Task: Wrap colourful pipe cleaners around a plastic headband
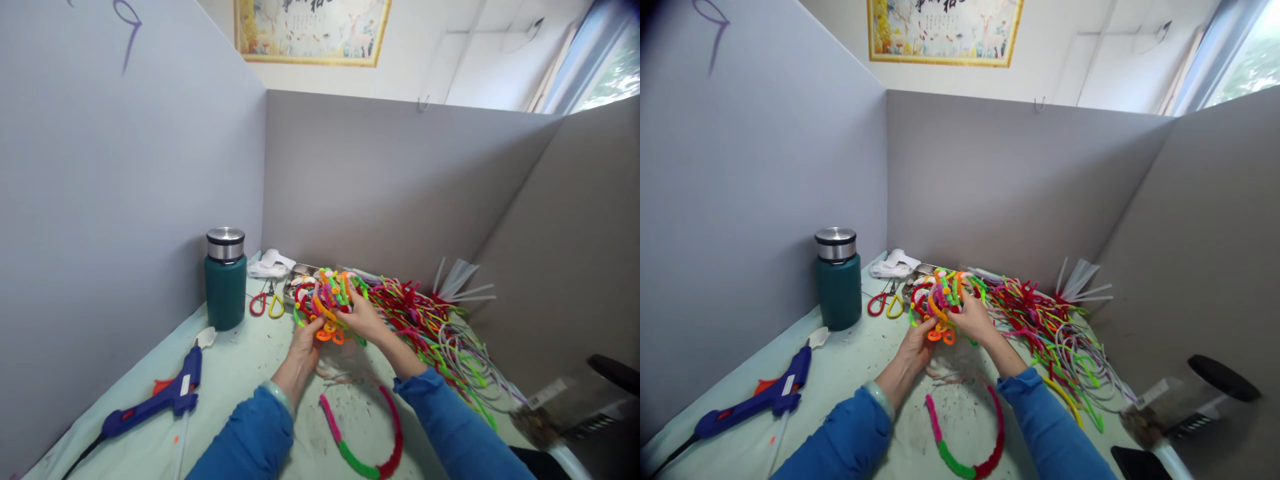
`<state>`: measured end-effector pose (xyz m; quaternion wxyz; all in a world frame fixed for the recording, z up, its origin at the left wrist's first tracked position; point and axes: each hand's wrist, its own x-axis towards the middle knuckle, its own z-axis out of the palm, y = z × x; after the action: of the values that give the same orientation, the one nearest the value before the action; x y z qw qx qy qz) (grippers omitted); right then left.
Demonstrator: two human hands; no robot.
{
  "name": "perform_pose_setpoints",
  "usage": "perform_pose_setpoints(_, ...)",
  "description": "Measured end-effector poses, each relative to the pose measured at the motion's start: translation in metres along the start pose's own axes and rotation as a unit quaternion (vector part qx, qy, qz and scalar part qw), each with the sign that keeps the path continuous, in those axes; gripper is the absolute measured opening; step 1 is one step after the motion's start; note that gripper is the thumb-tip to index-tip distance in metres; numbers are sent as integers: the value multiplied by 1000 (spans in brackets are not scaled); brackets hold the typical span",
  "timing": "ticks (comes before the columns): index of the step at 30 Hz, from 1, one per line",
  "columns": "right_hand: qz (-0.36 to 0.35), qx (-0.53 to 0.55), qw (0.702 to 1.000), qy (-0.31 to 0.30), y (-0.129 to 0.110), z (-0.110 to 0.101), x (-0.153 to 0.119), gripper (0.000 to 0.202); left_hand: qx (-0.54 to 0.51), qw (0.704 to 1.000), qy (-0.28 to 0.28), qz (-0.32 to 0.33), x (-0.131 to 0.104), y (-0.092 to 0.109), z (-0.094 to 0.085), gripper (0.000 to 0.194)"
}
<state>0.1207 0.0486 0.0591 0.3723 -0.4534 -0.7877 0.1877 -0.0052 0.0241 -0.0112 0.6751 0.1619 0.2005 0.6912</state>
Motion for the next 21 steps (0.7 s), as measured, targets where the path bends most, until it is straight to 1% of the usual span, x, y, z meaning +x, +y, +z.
perform_pose_setpoints(4,11,66,996,62,9,-3,1,41,1,1000,15,-9,-3,3,4,45)
perform_pose_setpoints(7,13,82,994,70,9,-3,2,40,2,1000,16,-11,-4,3,5,46)
perform_pose_setpoints(12,25,55,998,34,9,5,5,36,-6,1000,14,-10,-2,2,3,43)
perform_pose_setpoints(15,31,64,997,14,10,8,7,35,-10,1000,20,-10,-1,1,1,44)
perform_pose_setpoints(18,31,103,994,-35,8,4,7,39,-12,1000,23,-5,0,1,1,46)
perform_pose_setpoints(21,32,147,985,-88,2,-5,6,45,-17,1000,12,-8,1,0,0,45)
